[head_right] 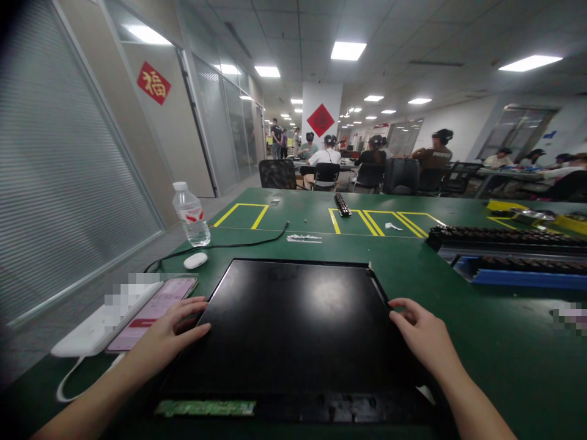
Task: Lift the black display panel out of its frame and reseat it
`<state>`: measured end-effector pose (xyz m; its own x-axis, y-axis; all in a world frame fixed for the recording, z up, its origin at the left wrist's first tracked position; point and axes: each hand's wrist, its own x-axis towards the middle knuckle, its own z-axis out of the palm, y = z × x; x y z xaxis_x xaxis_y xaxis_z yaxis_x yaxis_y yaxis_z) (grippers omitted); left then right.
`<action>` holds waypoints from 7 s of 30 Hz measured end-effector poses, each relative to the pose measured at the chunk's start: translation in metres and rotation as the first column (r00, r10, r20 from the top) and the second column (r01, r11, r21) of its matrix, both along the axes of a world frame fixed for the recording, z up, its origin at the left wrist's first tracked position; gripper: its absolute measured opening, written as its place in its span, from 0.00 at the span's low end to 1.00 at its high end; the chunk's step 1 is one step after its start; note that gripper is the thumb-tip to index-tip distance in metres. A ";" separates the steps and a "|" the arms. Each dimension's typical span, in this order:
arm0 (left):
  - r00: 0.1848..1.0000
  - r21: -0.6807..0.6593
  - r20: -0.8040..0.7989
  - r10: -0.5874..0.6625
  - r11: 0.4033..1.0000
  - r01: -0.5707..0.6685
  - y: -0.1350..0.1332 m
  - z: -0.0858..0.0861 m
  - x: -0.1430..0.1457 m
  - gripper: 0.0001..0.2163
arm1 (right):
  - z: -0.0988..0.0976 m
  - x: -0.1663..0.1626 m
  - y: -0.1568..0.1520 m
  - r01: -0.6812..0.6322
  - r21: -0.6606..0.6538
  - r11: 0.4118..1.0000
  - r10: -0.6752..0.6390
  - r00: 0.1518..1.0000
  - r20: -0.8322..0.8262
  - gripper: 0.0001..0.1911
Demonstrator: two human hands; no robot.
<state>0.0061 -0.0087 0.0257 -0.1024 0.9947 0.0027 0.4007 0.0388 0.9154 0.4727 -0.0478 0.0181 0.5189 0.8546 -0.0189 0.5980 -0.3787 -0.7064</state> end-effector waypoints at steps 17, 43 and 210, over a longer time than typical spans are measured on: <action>0.847 0.102 -0.518 -0.121 0.974 0.202 0.011 -0.030 -0.012 0.26 | 0.001 0.000 0.000 0.009 -0.011 1.000 -0.009 1.000 0.016 0.26; 0.581 -0.165 -0.537 -0.611 0.752 0.638 -0.012 0.011 -0.025 0.39 | -0.009 0.011 0.003 -0.033 -0.005 0.999 0.033 0.992 0.125 0.21; 0.811 -0.415 0.549 0.204 0.908 0.053 -0.004 0.019 0.014 0.25 | -0.029 0.020 0.005 -0.092 0.021 0.996 0.086 0.976 0.200 0.17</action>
